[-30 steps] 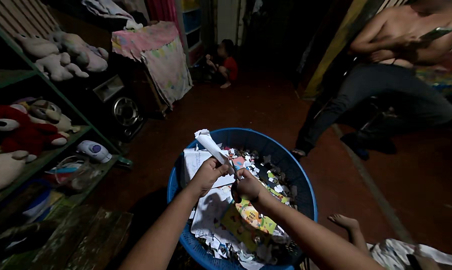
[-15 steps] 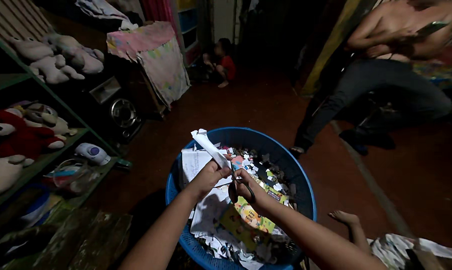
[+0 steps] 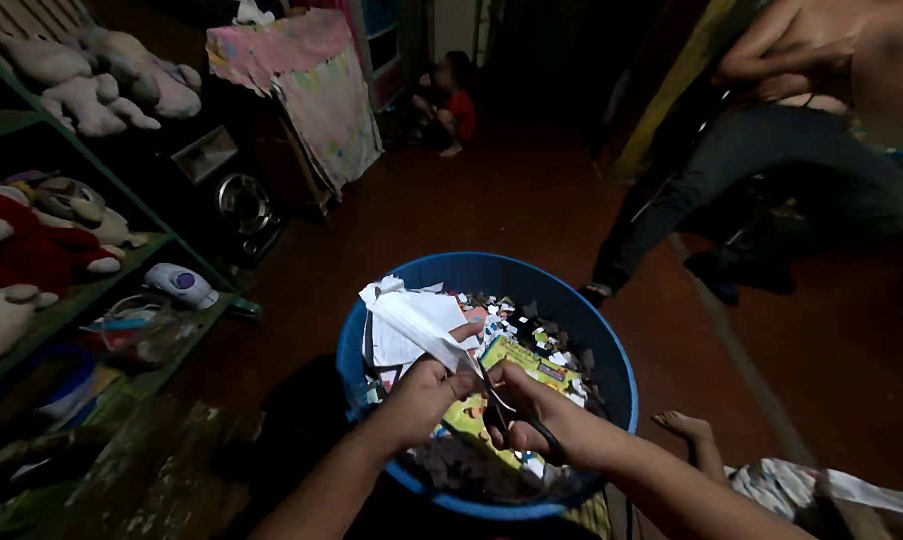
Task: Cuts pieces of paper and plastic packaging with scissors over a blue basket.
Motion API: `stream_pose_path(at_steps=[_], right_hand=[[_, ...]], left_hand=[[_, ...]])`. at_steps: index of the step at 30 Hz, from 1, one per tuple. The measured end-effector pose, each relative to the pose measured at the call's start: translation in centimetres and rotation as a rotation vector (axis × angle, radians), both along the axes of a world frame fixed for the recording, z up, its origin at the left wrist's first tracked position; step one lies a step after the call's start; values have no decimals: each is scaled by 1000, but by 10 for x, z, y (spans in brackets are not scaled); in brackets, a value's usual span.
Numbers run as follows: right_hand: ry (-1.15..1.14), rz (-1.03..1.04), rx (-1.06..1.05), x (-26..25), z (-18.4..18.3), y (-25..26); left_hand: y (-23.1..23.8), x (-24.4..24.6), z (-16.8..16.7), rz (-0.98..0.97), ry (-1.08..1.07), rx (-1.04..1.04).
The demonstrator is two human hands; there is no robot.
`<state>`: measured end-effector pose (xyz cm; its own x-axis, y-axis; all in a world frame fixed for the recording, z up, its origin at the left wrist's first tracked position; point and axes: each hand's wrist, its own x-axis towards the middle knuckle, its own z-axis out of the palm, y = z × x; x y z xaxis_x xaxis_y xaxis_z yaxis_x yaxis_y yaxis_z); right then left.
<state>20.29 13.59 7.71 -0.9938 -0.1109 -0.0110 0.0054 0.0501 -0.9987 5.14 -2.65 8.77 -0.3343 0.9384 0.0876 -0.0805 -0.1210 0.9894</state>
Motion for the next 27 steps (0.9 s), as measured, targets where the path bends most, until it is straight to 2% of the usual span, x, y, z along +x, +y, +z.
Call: stream_pose_path(at_steps=[4, 8, 11, 13, 18, 22, 27], right_hand=[[-144, 4, -79, 20, -8, -18], [-250, -60, -166, 30, -39, -34], [-214, -93, -240, 40, -58, -44], [-184, -130, -262, 44, -61, -47], [-134, -202, -166, 42, -61, -48], [-75, -166, -96, 40, -64, -48], [-84, -53, -241, 42, -63, -42]], left_hand=[[-17, 22, -20, -4, -130, -68], [-30, 32, -37, 56, -171, -419], [-34, 33, -50, 19, -249, -353], [-33, 35, -52, 81, -343, -277], [-24, 35, -40, 196, -541, -352], [-25, 34, -43, 205, -531, -332], [-26, 34, -44, 159, -475, -298]])
